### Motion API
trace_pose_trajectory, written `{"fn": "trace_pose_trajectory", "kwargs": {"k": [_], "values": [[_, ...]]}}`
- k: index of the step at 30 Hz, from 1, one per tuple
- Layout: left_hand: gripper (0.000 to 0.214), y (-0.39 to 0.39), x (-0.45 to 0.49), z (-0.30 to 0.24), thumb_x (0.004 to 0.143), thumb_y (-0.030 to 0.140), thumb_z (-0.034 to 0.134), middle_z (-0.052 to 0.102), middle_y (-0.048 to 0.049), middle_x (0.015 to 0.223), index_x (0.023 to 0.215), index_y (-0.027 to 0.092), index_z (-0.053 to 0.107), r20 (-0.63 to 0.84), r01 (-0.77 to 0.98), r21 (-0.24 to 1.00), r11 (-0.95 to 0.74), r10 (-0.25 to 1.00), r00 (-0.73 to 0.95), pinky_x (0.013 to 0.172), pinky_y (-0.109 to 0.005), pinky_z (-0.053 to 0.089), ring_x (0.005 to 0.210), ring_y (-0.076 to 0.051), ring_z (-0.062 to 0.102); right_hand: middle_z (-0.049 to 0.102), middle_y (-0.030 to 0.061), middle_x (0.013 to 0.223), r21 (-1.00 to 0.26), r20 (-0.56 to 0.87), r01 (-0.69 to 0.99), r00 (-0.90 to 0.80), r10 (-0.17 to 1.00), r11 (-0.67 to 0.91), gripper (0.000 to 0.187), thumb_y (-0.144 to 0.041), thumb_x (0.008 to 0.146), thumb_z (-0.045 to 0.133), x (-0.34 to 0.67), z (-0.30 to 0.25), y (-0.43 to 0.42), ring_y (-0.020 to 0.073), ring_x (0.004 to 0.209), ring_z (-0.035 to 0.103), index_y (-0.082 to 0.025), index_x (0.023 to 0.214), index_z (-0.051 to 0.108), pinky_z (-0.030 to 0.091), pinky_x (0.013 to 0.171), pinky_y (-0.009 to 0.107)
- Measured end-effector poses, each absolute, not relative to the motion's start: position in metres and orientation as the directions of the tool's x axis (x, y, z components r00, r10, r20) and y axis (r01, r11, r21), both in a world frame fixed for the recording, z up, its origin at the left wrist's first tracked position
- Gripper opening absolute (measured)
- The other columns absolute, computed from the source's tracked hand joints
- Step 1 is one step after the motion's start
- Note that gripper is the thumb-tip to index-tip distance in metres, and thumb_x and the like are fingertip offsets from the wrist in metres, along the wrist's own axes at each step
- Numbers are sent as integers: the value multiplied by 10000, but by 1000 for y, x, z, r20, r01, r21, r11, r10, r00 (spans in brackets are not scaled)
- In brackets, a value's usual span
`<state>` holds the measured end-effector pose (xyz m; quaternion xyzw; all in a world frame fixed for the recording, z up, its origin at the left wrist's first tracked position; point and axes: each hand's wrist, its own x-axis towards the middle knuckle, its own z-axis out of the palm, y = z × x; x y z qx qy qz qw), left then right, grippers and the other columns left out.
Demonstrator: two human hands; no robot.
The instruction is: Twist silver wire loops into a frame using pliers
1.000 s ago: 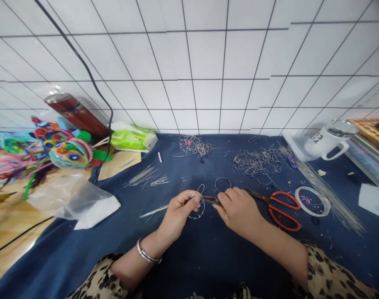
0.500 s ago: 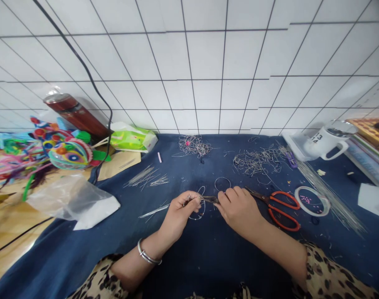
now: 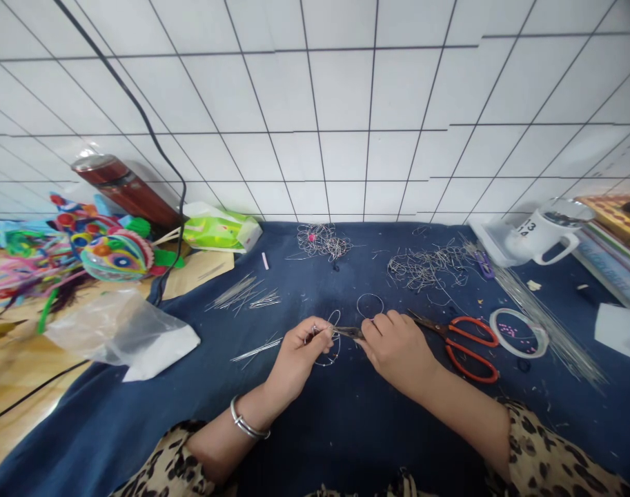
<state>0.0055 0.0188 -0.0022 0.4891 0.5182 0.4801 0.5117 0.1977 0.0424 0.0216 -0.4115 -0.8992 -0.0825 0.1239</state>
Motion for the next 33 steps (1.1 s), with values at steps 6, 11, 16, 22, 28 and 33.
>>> {"fn": "trace_pose_trajectory", "kwargs": {"k": [6,11,16,22,28,33], "values": [[130,20,5,3,828,236,553,529,8,642,742,141,571,-78,-100,992,81,996,40,613,-220,374,604,-101,455,511,60,755,94,320,750,-645,694,654,236,-309,880,434,199,23,44,182,736,407,-150,987,572,266,634,327],[177,21,5,9,855,257,519,535,-2,638,748,133,586,-117,-189,973,132,989,92,642,-237,386,621,-111,485,499,51,737,168,345,721,-682,645,673,223,-261,868,455,203,23,46,177,724,395,-143,1018,569,259,624,330],[212,22,4,8,853,270,530,541,-5,635,702,130,581,-128,-150,979,137,989,72,633,-231,382,623,-111,487,494,46,733,196,355,702,-701,618,684,230,-264,868,458,204,22,48,174,716,390,-139,1027,567,255,617,333],[163,21,2,5,839,281,547,535,2,637,770,140,591,-132,-123,982,141,988,76,611,-229,391,605,-109,473,495,45,731,212,362,695,-709,606,687,231,-258,868,454,205,20,49,172,709,389,-141,1033,565,253,612,336],[167,21,2,8,850,274,531,535,1,641,766,137,580,-102,-110,988,111,991,90,605,-234,394,604,-111,473,501,44,726,211,372,695,-707,601,687,231,-257,867,455,204,21,48,172,705,391,-144,1037,564,250,611,337],[183,20,5,8,868,266,501,530,3,635,763,137,576,-111,-152,981,120,992,65,621,-236,386,606,-107,478,511,48,746,82,351,731,-657,667,677,246,-339,877,444,200,17,45,177,722,405,-159,987,570,264,626,327]]}}
